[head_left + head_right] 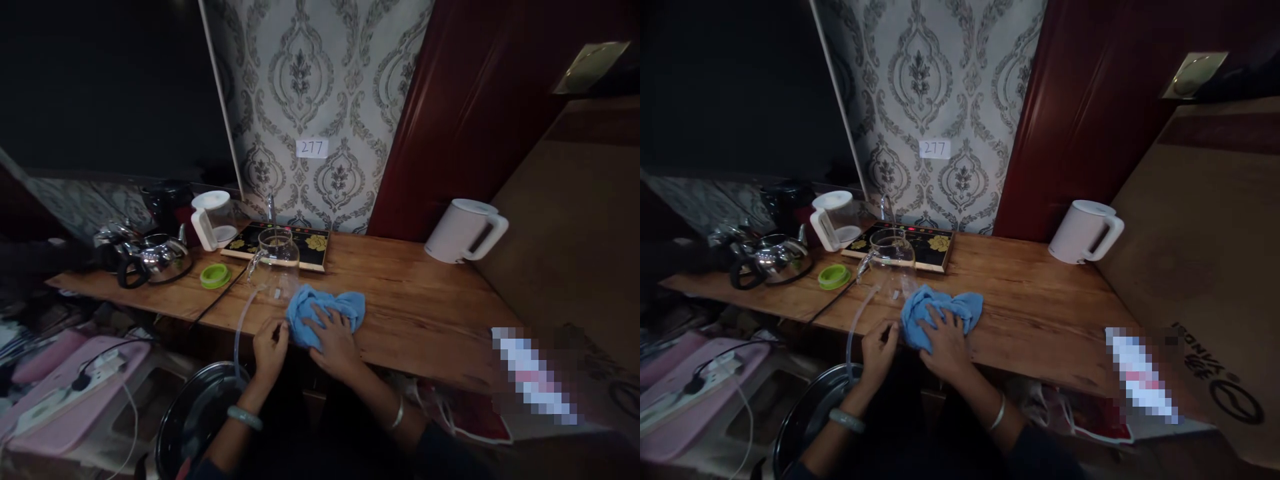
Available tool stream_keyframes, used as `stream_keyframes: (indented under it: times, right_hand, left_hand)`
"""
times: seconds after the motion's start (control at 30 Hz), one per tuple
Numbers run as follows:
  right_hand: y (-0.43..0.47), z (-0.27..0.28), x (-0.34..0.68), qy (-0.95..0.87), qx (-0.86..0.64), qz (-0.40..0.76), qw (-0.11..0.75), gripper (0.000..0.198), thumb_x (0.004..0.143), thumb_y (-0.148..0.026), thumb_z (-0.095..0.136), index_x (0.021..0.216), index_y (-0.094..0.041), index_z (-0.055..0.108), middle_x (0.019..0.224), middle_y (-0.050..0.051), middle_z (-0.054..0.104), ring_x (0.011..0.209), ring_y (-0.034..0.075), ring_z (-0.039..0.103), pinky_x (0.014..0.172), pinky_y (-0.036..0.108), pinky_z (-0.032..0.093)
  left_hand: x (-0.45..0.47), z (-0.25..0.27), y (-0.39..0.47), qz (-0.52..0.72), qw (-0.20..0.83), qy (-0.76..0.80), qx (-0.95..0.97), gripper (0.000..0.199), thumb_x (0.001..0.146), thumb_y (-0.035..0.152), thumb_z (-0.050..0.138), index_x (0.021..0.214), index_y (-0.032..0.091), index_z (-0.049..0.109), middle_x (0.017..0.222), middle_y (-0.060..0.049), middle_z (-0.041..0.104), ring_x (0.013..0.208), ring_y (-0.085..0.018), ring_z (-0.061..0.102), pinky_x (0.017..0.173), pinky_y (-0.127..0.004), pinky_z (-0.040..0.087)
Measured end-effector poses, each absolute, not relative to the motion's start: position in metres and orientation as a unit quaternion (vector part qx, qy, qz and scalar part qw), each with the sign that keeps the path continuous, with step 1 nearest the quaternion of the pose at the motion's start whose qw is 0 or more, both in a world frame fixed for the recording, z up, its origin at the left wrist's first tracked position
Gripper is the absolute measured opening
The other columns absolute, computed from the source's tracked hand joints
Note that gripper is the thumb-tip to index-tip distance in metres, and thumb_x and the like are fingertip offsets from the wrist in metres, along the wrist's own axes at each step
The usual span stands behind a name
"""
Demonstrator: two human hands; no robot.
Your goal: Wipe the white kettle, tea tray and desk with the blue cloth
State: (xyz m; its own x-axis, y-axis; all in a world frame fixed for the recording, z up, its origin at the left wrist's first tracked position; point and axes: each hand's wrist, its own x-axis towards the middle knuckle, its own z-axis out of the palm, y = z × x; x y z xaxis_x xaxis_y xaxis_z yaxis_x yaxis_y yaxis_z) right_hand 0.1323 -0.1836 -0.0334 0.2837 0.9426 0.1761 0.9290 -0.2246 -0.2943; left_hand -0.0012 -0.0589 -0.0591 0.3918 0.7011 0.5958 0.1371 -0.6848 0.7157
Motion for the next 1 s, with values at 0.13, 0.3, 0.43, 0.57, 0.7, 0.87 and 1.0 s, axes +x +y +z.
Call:
stream_keyframes:
  times: [0.13, 0.3, 0.43, 0.57, 0.7, 0.87, 1.0]
  right_hand:
    - [-0.223, -0.034, 0.177, -0.608, -0.782, 0.035, 0.134, 0.063, 0.078, -0.027, 0.063, 0.140, -0.036, 0.055, 0.163, 0.000, 0.035, 0.140, 0.034, 0.034, 0.109, 0.052, 0.027]
    - [-0.246, -0.030, 0.231, -0.528, -0.841, 0.006, 0.119, 0.062, 0.076, -0.016, 0.057, 0.136, -0.026, 0.061, 0.156, 0.006, 0.046, 0.130, 0.033, 0.045, 0.104, 0.050, 0.036]
    - [-0.218, -0.024, 0.223, -0.567, -0.810, -0.012, 0.151, 0.059, 0.079, -0.016, 0.054, 0.136, -0.025, 0.061, 0.154, 0.006, 0.049, 0.131, 0.030, 0.046, 0.108, 0.048, 0.037]
    - [-0.173, -0.023, 0.199, -0.603, -0.782, 0.020, 0.155, 0.067, 0.083, -0.034, 0.063, 0.149, -0.029, 0.048, 0.164, 0.008, 0.031, 0.146, 0.040, 0.028, 0.114, 0.060, 0.029]
    - [-0.152, -0.026, 0.211, -0.597, -0.792, 0.040, 0.122, 0.068, 0.085, -0.045, 0.063, 0.150, -0.036, 0.044, 0.168, 0.006, 0.019, 0.151, 0.044, 0.015, 0.115, 0.068, 0.020]
    - [-0.162, -0.031, 0.281, -0.545, -0.836, 0.026, 0.063, 0.063, 0.089, -0.037, 0.057, 0.151, -0.036, 0.043, 0.168, 0.005, 0.022, 0.151, 0.040, 0.020, 0.113, 0.067, 0.025]
    - [-0.160, -0.035, 0.339, -0.457, -0.889, 0.006, 0.031, 0.062, 0.094, -0.042, 0.050, 0.154, -0.034, 0.038, 0.169, 0.006, 0.018, 0.151, 0.040, 0.019, 0.111, 0.066, 0.028]
  left_hand:
    - [-0.005, -0.059, -0.056, 0.461, 0.303, 0.290, 0.782, 0.030, 0.091, 0.034, 0.049, 0.070, 0.019, 0.065, 0.068, -0.002, 0.066, 0.066, -0.016, 0.063, 0.062, -0.025, 0.047]
    - [0.007, -0.062, -0.054, 0.421, 0.293, 0.298, 0.805, 0.028, 0.087, 0.035, 0.048, 0.072, 0.020, 0.066, 0.072, -0.003, 0.069, 0.070, -0.018, 0.066, 0.066, -0.027, 0.048]
    - [0.023, -0.057, -0.048, 0.378, 0.303, 0.298, 0.822, 0.028, 0.087, 0.034, 0.047, 0.075, 0.020, 0.068, 0.072, -0.003, 0.071, 0.067, -0.018, 0.066, 0.063, -0.026, 0.047]
    - [0.031, -0.052, -0.041, 0.318, 0.269, 0.311, 0.854, 0.028, 0.089, 0.030, 0.046, 0.080, 0.020, 0.071, 0.077, -0.004, 0.074, 0.073, -0.019, 0.069, 0.067, -0.026, 0.048]
    - [0.031, -0.058, -0.041, 0.287, 0.183, 0.310, 0.888, 0.024, 0.089, 0.026, 0.049, 0.084, 0.021, 0.072, 0.085, -0.005, 0.077, 0.077, -0.020, 0.071, 0.068, -0.027, 0.048]
    - [0.031, -0.067, -0.044, 0.332, 0.098, 0.273, 0.898, 0.023, 0.092, 0.025, 0.046, 0.084, 0.022, 0.068, 0.078, -0.003, 0.075, 0.068, -0.018, 0.071, 0.061, -0.026, 0.047]
    - [0.034, -0.068, -0.046, 0.377, 0.033, 0.244, 0.893, 0.022, 0.093, 0.022, 0.045, 0.080, 0.023, 0.063, 0.071, 0.000, 0.071, 0.061, -0.016, 0.069, 0.056, -0.026, 0.047]
